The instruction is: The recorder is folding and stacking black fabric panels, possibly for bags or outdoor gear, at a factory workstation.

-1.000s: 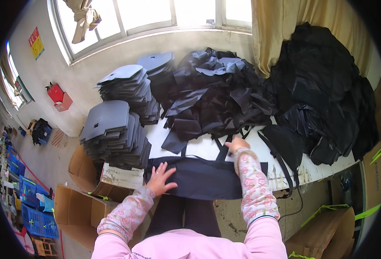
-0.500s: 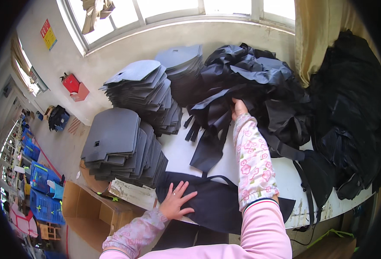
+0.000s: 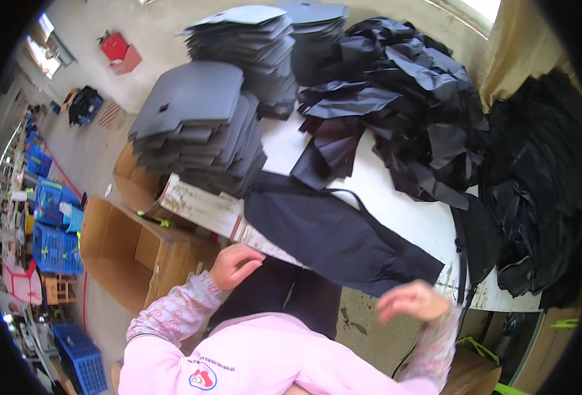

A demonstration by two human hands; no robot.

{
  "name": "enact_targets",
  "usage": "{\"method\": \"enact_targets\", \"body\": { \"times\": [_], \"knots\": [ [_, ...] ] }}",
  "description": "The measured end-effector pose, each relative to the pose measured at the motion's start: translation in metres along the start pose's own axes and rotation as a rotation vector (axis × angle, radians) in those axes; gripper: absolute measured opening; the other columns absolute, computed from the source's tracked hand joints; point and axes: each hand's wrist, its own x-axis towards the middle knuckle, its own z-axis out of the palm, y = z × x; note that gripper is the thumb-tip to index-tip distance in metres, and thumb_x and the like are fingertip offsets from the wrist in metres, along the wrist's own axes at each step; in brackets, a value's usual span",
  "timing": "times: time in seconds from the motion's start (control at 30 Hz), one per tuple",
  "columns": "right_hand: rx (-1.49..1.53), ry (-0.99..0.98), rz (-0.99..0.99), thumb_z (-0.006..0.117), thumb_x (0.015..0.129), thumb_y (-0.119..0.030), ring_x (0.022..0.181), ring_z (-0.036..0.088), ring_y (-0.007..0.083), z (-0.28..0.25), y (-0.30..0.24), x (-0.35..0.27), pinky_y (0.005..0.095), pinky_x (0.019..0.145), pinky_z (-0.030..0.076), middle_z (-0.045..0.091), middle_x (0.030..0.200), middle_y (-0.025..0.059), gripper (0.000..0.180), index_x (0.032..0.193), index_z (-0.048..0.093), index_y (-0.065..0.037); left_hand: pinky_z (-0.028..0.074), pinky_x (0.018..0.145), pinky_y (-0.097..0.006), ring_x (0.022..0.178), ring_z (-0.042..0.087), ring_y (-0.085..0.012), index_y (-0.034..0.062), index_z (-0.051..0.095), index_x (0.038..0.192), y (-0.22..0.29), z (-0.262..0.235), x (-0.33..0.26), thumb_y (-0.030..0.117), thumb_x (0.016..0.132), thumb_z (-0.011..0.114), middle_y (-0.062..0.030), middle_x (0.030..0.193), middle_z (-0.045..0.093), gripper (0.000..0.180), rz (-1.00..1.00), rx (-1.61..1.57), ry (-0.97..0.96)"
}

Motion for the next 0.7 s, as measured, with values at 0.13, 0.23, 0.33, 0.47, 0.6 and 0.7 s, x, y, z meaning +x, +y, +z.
{"method": "enact_targets", "body": {
  "times": [0.13, 0.23, 0.33, 0.47, 0.6, 0.7],
  "knots": [
    [0.496, 0.285, 0.375, 0.045, 0.105, -0.031, 0.089, 0.072, 0.0284, 0.079, 0.219, 0.018, 0.0376, 0.082, 0.058, 0.071, 0.099, 0.0188, 0.038, 0.112, 0.062, 0.002, 0.049, 0.071, -0.027, 0.075, 0.061, -0.0112, 0.0011, 0.067, 0.094, -0.068, 0.026, -0.149, 0.019, 0.097, 0.061, -0.0033, 0.079, 0.065, 0.019, -0.739, -0.206, 0.194],
    [0.724, 0.594, 0.423, 0.041, 0.105, -0.034, 0.091, 0.071, 0.0248, 0.138, 0.432, 0.065, 0.0366, 0.078, 0.058, 0.071, 0.101, 0.0145, 0.04, 0.115, 0.061, -0.001, 0.049, 0.08, -0.034, 0.086, 0.063, -0.0178, 0.0026, 0.071, 0.107, -0.166, 0.054, -0.262, 0.057, 0.096, 0.053, -0.0082, 0.097, 0.07, 0.058, -1.248, -0.149, -0.066],
    [-0.54, 0.289, 0.399, 0.044, 0.103, -0.028, 0.096, 0.069, 0.0204, 0.192, 0.507, 0.097, 0.033, 0.085, 0.056, 0.07, 0.11, 0.0127, 0.038, 0.12, 0.063, 0.001, 0.045, 0.101, -0.033, 0.112, 0.063, -0.0221, 0.0026, 0.068, 0.12, -0.15, 0.065, -0.237, 0.072, 0.088, 0.052, -0.0129, 0.126, 0.066, 0.078, -1.639, -0.26, -0.307],
    [-0.509, 0.179, 0.381, 0.045, 0.103, -0.028, 0.099, 0.068, 0.0205, 0.154, 0.465, 0.156, 0.0334, 0.087, 0.055, 0.069, 0.112, 0.012, 0.038, 0.122, 0.062, 0.0, 0.05, 0.092, -0.034, 0.099, 0.067, -0.028, 0.0, 0.07, 0.111, -0.192, 0.069, -0.27, 0.069, 0.082, 0.063, -0.0173, 0.107, 0.071, 0.075, -1.5, 0.231, -0.139],
    [-0.479, 0.08, 0.381, 0.047, 0.102, -0.028, 0.102, 0.067, 0.0205, 0.091, 0.403, 0.199, 0.0339, 0.09, 0.053, 0.069, 0.114, 0.0113, 0.037, 0.123, 0.062, -0.001, 0.053, 0.08, -0.037, 0.085, 0.07, -0.0203, 0.0103, 0.074, 0.104, -0.223, 0.082, -0.335, 0.057, 0.093, 0.055, -0.0119, 0.105, 0.073, 0.052, -1.853, -0.514, -0.093],
    [-0.462, 0.035, 0.443, 0.049, 0.102, -0.028, 0.105, 0.066, 0.0206, 0.049, 0.386, 0.202, 0.0342, 0.092, 0.052, 0.069, 0.116, 0.0108, 0.037, 0.124, 0.062, -0.002, 0.052, 0.082, -0.037, 0.089, 0.069, -0.0219, 0.0098, 0.073, 0.106, -0.222, 0.074, -0.323, 0.057, 0.094, 0.053, -0.0129, 0.108, 0.072, 0.053, -1.699, -0.374, -0.236]
  ]
}}
